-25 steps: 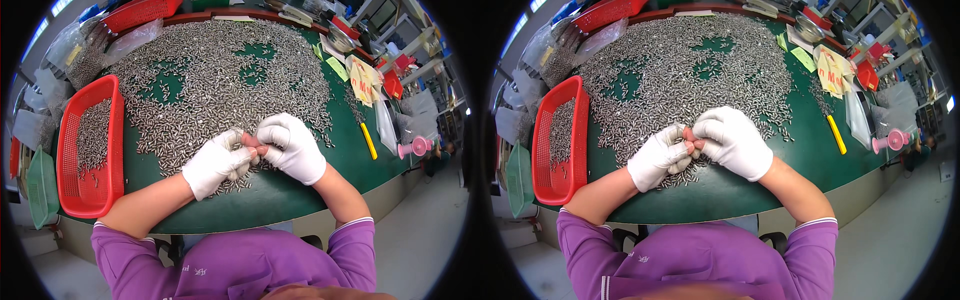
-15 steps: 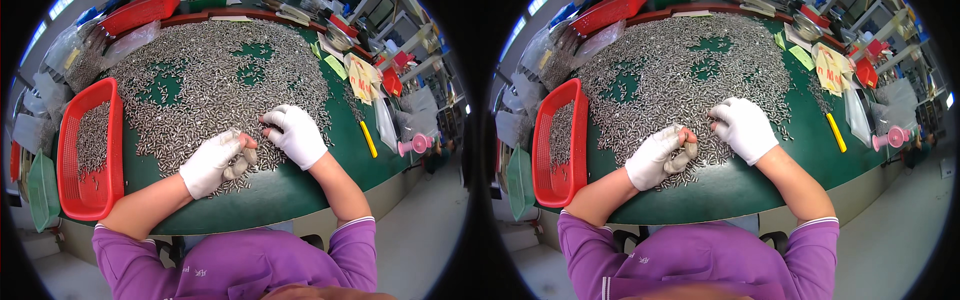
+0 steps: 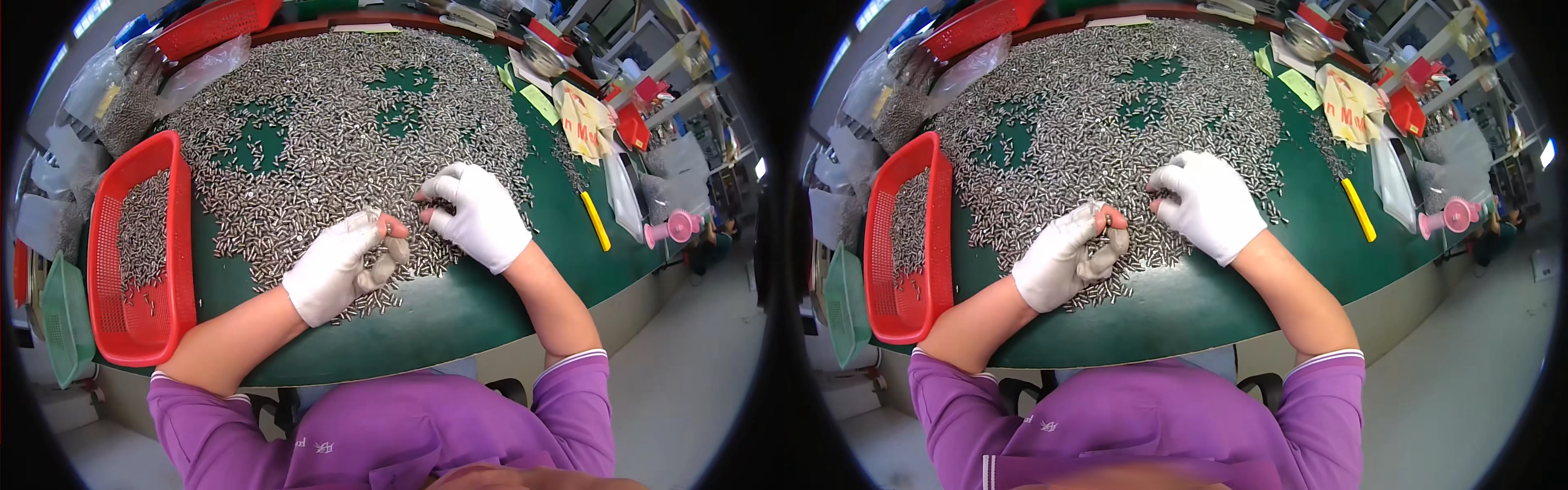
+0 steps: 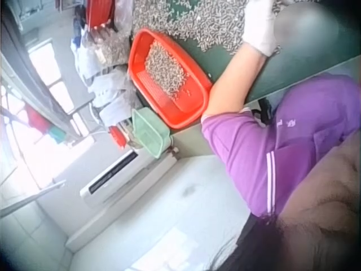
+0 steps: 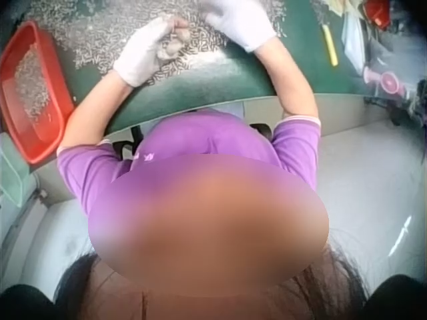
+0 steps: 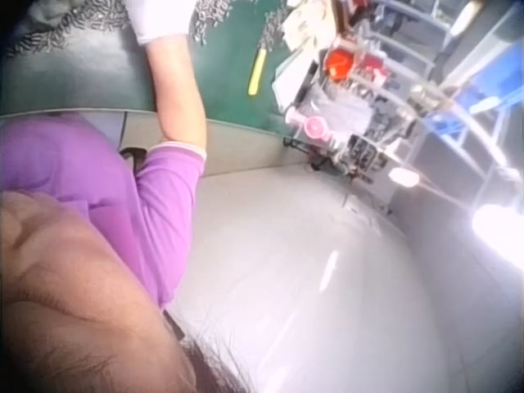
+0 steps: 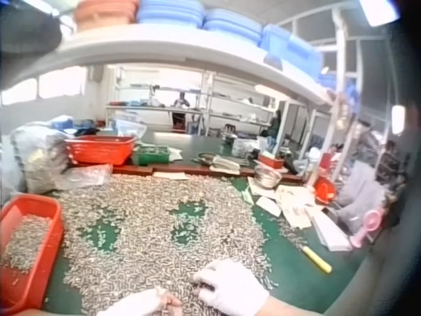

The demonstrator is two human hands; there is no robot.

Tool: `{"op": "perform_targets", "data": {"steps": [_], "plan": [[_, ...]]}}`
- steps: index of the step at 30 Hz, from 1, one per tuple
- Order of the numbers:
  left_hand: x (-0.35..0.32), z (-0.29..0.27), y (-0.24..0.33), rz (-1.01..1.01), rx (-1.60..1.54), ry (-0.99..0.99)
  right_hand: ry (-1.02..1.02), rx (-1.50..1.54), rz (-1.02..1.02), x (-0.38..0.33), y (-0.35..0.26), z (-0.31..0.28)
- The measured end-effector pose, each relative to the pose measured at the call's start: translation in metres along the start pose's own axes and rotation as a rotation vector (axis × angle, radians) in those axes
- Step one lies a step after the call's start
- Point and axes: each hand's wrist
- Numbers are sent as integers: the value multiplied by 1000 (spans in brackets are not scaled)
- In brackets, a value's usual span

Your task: Sorting and inspecting small metal hardware components on a workbench.

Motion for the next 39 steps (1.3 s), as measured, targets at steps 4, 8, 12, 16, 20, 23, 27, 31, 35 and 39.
{"op": "perform_targets", "data": {"steps": [4, 8, 12, 16, 20, 23, 27, 31, 35, 39], "plan": [[-1, -4, -1, 31, -4, -100, -7, -23, -15, 3, -5, 11], [-2, -3, 1, 38, -15, -92, 71, -44, -91, 4, -3, 11], [3, -8, -5, 74, 5, -153, 168, 43, -212, 4, -11, 2], [4, -8, -6, 101, 53, -152, -7, 149, -344, 9, -19, -4], [5, -7, -6, 73, 128, -137, -12, 261, -357, 7, -25, -3], [5, -8, -6, 105, 80, -163, 79, 218, -267, 4, -21, -2], [3, -4, -4, 38, 13, -118, 72, -19, -69, -1, -6, 3], [0, 0, 0, -9, -18, -54, -52, -80, 47, -1, -3, 5], [0, 1, 1, -20, -27, -28, 19, -128, -32, 0, -2, 10], [1, -4, -2, 27, -43, -89, 186, -13, -195, 6, -14, 2]]}}
Point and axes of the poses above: each hand's wrist, its own x-axis towards the middle knuckle, its own z-axis out of the palm, y = z × x, and after that the axes turned 11 degrees about x, right-handed
